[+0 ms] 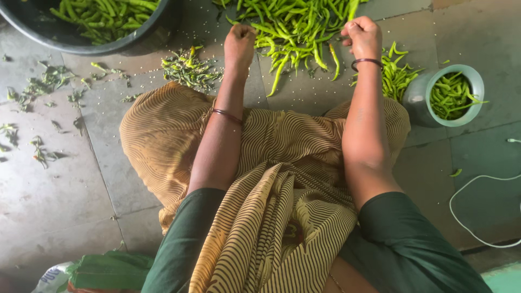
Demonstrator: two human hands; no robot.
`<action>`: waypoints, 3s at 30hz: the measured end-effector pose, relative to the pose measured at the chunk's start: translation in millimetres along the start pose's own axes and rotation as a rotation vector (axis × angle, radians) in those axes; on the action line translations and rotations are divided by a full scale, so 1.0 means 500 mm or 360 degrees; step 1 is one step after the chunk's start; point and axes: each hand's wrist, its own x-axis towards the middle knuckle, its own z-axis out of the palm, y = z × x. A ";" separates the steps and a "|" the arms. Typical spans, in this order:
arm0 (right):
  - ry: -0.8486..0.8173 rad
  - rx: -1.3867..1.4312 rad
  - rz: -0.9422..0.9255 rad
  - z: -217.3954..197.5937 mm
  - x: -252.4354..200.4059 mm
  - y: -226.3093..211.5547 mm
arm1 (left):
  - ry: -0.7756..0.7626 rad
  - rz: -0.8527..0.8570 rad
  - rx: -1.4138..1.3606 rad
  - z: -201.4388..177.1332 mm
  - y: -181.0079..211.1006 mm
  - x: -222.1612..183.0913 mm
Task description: The person sits on the floor and repeatedly picks up green chilies, removes the stems by hand, and places the trimmed chilies into a nearby container. The stems and seeds are discarded onto the floor.
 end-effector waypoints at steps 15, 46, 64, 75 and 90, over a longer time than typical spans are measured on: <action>-0.0972 0.0753 0.0174 0.098 -0.085 -0.163 | -0.0957 0.0319 0.0526 0.044 0.089 -0.074; -0.0275 0.0628 -0.0224 0.140 -0.114 -0.140 | -0.1123 0.0064 0.0112 0.018 0.112 -0.074; -0.0453 -0.1197 -0.0651 0.330 -0.065 0.046 | -0.0273 0.0209 0.0121 0.113 0.015 -0.028; -0.0420 0.0300 0.0374 0.203 -0.071 -0.071 | -0.0460 0.0365 0.0653 0.118 -0.089 0.021; 0.0178 -0.0517 -0.1742 0.249 -0.166 -0.191 | -0.0572 0.0684 0.1044 0.087 -0.083 0.005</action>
